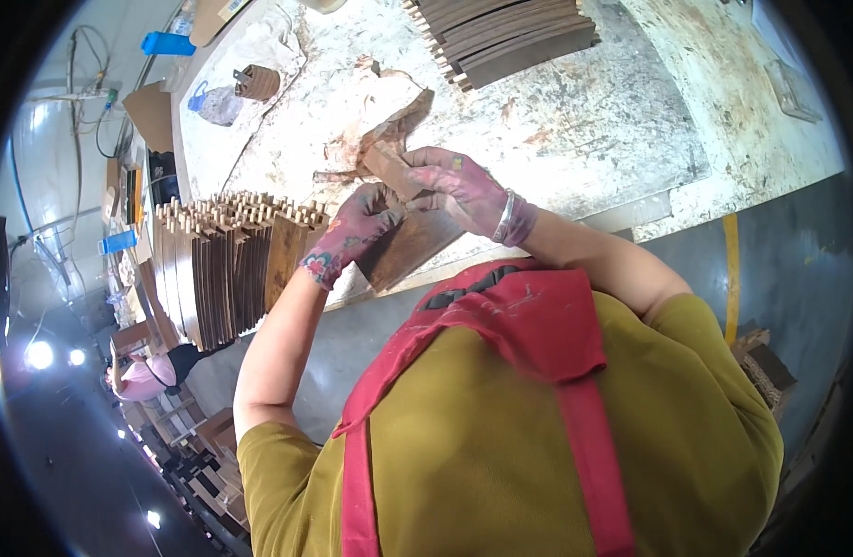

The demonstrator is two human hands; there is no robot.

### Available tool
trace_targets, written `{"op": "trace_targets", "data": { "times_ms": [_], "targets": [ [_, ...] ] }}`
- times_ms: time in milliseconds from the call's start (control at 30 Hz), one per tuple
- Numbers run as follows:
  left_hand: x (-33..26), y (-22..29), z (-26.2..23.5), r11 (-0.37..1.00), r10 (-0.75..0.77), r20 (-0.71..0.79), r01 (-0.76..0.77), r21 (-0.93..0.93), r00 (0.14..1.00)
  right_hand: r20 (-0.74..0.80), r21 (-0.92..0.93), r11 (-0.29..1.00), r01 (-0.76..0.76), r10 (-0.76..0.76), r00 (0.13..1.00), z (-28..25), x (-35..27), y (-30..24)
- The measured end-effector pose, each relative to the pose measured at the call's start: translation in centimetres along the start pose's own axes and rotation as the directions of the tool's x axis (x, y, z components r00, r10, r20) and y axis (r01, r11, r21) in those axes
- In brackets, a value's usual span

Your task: The person assembles wooden furniture components at a workbench by wiping surfaces with a cloth, handling small wooden blocks, and fitting wooden panels together.

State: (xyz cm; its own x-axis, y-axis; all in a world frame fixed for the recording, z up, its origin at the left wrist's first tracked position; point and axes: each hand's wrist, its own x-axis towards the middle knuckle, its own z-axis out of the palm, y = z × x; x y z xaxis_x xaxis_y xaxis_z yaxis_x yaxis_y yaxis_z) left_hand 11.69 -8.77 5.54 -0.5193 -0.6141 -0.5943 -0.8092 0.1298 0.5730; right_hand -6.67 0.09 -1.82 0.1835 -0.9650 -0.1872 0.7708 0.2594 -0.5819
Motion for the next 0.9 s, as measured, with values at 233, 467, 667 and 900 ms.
{"op": "trace_targets", "data": {
  "times_ms": [233, 467, 667, 900],
  "targets": [
    [-4.7, -5.5, 0.8, 0.984, 0.015, -0.116, -0.036, -0.176, 0.993, -0.153, -0.104, 0.994, 0.024, -0.04, 0.987, -1.7, -4.1, -3.4],
    [-3.9, -6.1, 0.8, 0.852, -0.173, 0.004, 0.152, -0.501, 0.985, -0.186, -0.19, 0.981, 0.042, -0.078, 0.98, -1.4, -6.9, -3.1],
    [-3.4, -6.3, 0.3, 0.895, -0.081, 0.009, 0.077, -0.44, 0.997, -0.139, 0.053, 0.997, -0.046, 0.054, 0.989, -3.0, -8.4, -3.1],
    [-1.3, -2.0, -0.8, 0.989, -0.101, 0.075, 0.108, -0.104, 0.992, -0.21, 0.194, 0.981, 0.022, 0.019, 0.978, -3.1, -6.4, -0.4]
  ]
}}
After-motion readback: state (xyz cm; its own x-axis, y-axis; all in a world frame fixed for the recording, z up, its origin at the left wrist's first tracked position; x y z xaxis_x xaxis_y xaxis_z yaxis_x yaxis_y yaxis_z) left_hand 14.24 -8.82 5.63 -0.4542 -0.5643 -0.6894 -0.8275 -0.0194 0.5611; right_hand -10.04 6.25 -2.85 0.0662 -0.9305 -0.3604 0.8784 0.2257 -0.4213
